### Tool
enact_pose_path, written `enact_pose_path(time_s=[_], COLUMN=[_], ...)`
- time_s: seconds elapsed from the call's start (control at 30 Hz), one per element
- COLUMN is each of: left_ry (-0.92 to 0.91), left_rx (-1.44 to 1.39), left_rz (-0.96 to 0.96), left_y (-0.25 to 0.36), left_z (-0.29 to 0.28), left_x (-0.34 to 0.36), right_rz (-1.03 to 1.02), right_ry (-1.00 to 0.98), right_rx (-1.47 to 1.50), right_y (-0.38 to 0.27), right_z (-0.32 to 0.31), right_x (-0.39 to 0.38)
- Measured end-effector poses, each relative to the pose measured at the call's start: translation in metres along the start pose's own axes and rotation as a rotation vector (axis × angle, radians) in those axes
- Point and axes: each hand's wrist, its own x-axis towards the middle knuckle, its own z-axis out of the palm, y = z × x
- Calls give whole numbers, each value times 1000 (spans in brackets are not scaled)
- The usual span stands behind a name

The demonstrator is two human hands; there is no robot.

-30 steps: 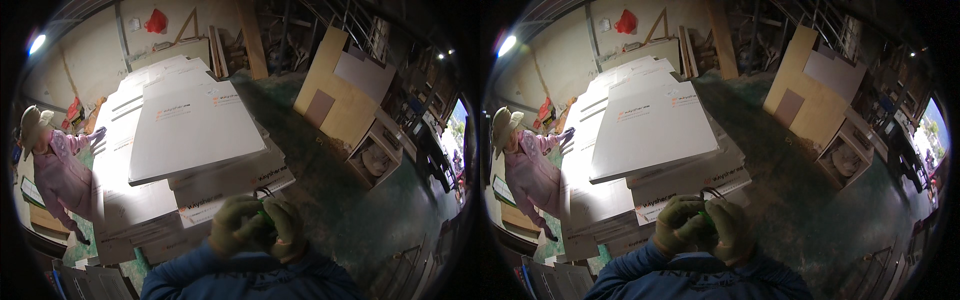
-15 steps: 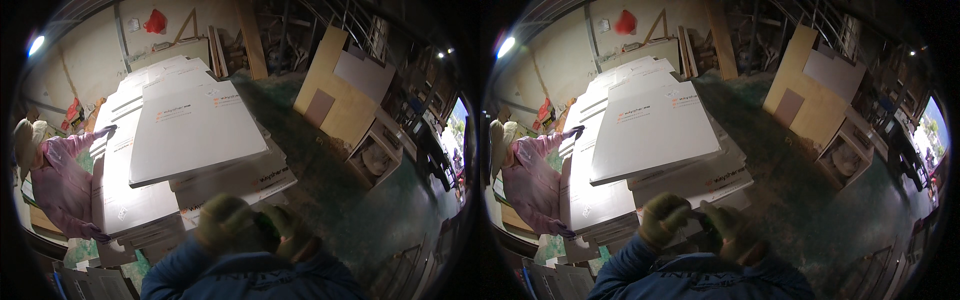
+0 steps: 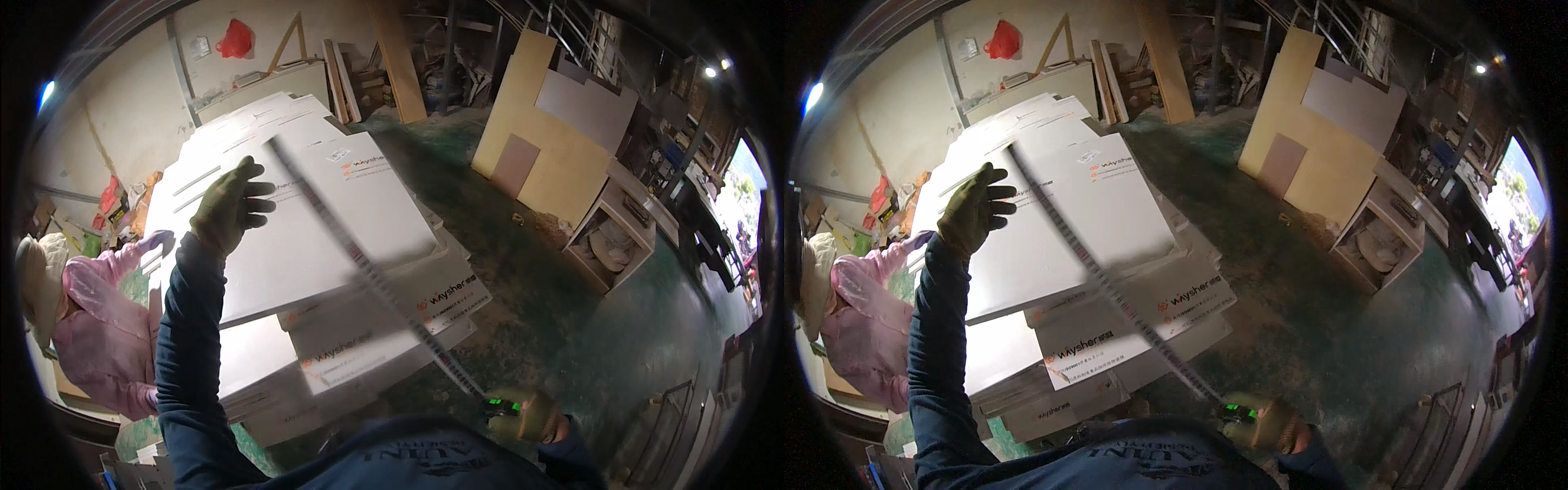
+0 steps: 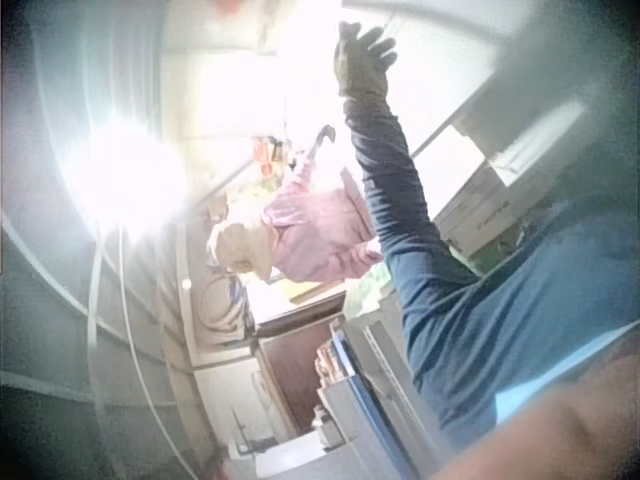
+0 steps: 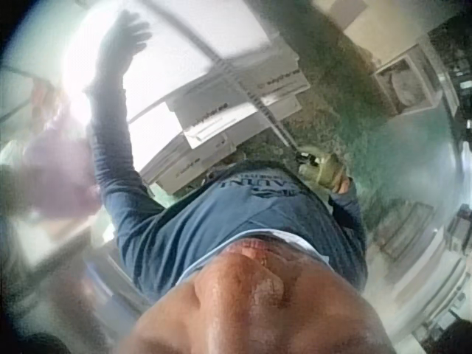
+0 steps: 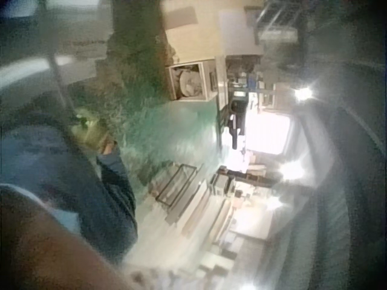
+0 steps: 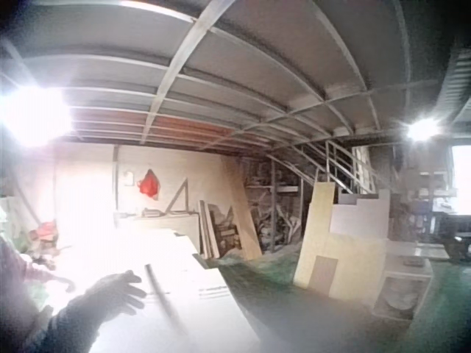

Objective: The person measures white panels with a tape measure, marks them, and drills holes using a drill press. They handle multiple panels, moving them between a stack and the drill press, and place drilled panels on a nearby table.

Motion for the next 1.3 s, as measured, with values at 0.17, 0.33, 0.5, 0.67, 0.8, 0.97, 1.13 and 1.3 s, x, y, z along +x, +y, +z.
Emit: enact_pose_path(time_s=[0.17,0.33,0.5,0.67,0.8,0.97,1.13,1.3], left_ry=[-360,-262,-59,-34,-28,-45,-10,64], left_rx=[426,986,983,281,-47,-2,-132,29], left_rz=[152,87,250,148,90,138,112,41], left_y=[-44,-35,-97,-151,-158,-163,-154,-140], left_z=[-73,-111,-184,-194,-167,-177,-161,-132], left_x=[34,-5,-17,-43,-43,-43,-48,-51], right_rz=[85,42,233,127,-69,69,121,152], right_ry=[79,86,58,0,-64,-55,21,63], right_rx=[-156,-93,-286,-364,-436,-416,-335,-333], right_y=[-37,-62,-112,-145,-130,-135,-138,-128], right_z=[-20,-48,-69,-64,-69,-58,-47,-39], right_x=[8,42,105,161,179,185,174,163])
